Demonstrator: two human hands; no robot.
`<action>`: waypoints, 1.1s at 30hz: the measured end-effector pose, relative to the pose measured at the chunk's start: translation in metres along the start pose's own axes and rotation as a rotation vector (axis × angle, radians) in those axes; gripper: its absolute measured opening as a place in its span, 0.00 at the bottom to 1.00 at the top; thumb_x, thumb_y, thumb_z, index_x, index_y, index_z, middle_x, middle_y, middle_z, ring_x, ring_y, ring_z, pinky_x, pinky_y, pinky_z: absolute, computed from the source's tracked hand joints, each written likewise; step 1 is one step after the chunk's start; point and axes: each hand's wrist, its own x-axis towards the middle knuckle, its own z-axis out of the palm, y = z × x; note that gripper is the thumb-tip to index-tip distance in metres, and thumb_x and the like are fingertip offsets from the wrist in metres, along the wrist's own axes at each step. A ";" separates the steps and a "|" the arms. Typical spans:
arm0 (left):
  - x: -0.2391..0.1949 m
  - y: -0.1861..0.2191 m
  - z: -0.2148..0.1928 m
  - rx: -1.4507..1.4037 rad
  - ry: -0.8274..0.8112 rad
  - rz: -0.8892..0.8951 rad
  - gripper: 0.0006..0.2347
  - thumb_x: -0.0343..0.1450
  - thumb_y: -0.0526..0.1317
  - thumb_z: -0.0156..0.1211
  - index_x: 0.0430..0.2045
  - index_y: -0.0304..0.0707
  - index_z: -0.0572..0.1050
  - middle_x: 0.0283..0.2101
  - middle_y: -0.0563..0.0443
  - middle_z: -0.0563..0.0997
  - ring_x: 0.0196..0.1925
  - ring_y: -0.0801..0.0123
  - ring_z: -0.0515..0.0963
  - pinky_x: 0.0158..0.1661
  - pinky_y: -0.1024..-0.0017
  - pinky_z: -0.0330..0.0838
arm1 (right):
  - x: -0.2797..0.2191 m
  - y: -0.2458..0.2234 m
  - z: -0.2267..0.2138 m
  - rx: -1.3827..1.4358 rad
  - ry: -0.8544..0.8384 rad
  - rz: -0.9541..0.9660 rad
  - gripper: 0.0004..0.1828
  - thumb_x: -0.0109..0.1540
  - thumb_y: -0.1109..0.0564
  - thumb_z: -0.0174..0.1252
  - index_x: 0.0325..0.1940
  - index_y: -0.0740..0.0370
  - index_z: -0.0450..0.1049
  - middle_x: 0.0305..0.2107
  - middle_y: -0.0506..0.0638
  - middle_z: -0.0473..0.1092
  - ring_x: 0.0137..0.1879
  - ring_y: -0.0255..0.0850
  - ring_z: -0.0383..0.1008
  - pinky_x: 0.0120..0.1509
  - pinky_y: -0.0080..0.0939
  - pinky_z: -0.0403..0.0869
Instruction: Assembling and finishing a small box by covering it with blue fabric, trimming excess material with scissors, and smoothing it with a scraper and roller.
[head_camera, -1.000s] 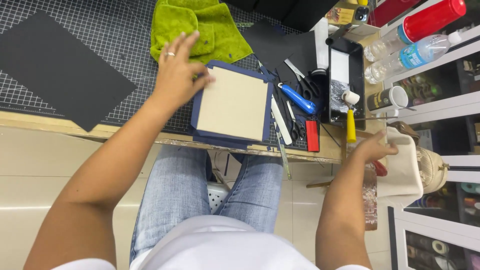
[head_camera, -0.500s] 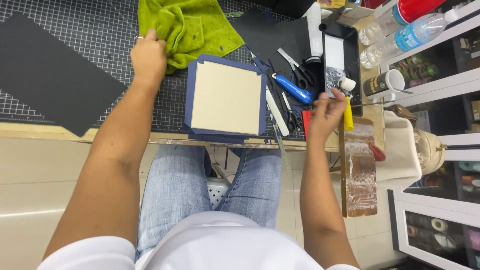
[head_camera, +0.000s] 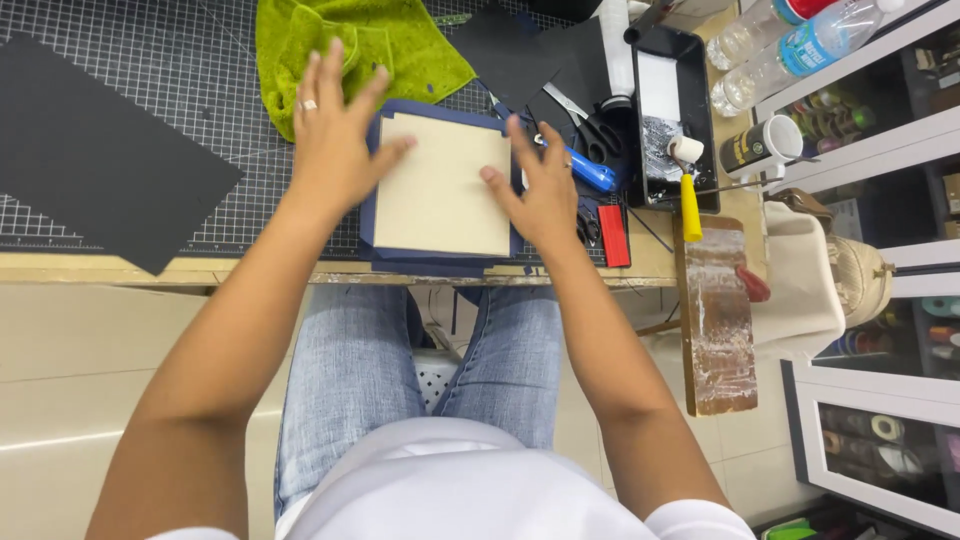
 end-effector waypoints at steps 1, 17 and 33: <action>-0.007 0.002 0.003 0.036 -0.063 0.039 0.33 0.73 0.57 0.65 0.73 0.50 0.64 0.76 0.38 0.38 0.76 0.37 0.36 0.70 0.33 0.39 | 0.003 0.000 0.004 -0.113 0.007 0.018 0.36 0.67 0.27 0.50 0.77 0.35 0.57 0.69 0.62 0.55 0.73 0.62 0.57 0.62 0.64 0.69; -0.018 -0.015 0.015 0.242 -0.110 0.145 0.40 0.69 0.73 0.55 0.73 0.52 0.67 0.78 0.39 0.30 0.75 0.37 0.25 0.69 0.33 0.32 | 0.001 0.005 0.014 -0.213 0.147 -0.124 0.29 0.66 0.29 0.60 0.70 0.33 0.71 0.73 0.63 0.50 0.75 0.69 0.54 0.65 0.71 0.68; -0.028 0.006 -0.021 -0.422 -0.075 -0.073 0.40 0.72 0.26 0.58 0.76 0.52 0.41 0.55 0.38 0.78 0.42 0.58 0.74 0.47 0.59 0.68 | -0.039 -0.071 -0.001 0.606 -0.099 0.528 0.59 0.56 0.39 0.68 0.81 0.44 0.38 0.78 0.54 0.46 0.82 0.49 0.48 0.79 0.52 0.55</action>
